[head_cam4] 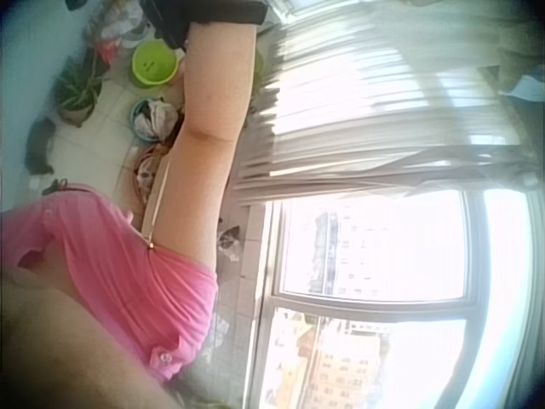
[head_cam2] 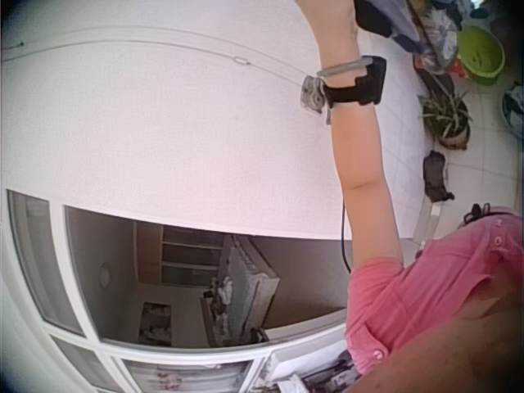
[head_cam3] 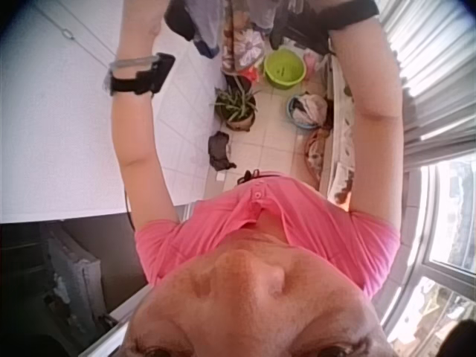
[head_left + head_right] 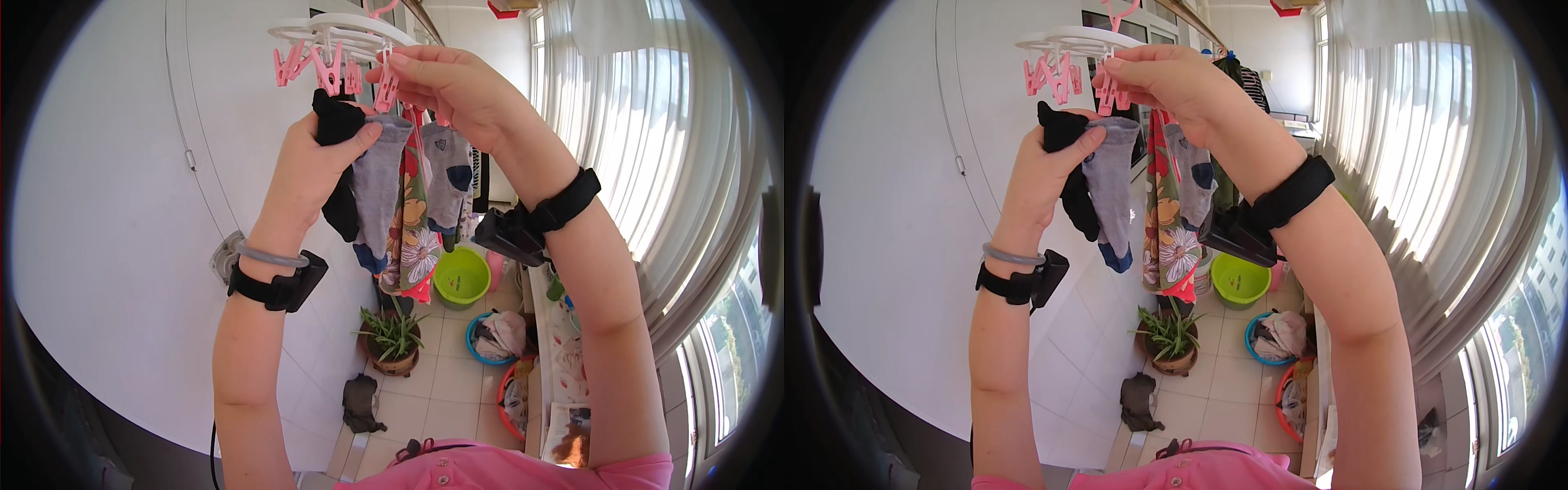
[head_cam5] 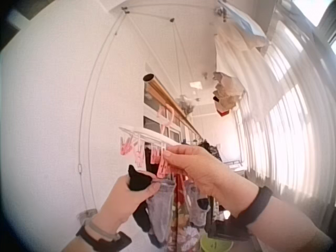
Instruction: Hanging socks and clothing on a circular drying rack and adjusting the pulley system.
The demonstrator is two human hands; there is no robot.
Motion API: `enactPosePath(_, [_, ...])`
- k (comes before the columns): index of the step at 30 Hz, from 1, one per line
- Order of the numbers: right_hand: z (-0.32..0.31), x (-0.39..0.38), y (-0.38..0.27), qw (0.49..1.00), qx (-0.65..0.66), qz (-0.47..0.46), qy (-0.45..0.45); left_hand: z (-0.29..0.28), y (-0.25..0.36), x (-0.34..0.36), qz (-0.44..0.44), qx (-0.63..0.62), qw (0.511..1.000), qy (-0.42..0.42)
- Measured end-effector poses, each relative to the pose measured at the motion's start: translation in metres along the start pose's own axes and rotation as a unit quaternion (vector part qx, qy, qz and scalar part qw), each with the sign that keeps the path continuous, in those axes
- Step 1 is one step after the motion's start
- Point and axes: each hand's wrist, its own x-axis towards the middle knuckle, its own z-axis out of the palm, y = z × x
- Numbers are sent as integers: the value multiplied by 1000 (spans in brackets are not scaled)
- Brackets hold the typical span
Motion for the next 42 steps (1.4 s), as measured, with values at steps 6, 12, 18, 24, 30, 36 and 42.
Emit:
enactPosePath(6, [-4, -2, 1, 1000, -3, -11, 20, 5, 8, 0, 5, 26, 1000, 6])
enactPosePath(12, [-6, -3, 4, 1000, -18, -15, 6, 5, 4, 8, 24, -5, 1000, 14])
enactPosePath(18, [0, -1, 12, 1000, -20, -11, 21, 11, 3, 15, 36, -10, 996, 75])
enactPosePath(24, [12, -28, 6, 974, -184, -111, 70, -4, -4, -8, 12, -88, 990, 112])
enactPosePath(30, [45, -76, 18, 858, -421, -280, 89, -29, -24, -47, -118, -232, 966, -3])
enactPosePath(36, [76, -69, 45, 943, -315, -107, -29, -28, -35, -72, -142, -266, 952, -47])
enactPosePath(42, [69, -51, 76, 973, -180, 99, -101, -36, -43, -86, -182, -270, 945, -19])
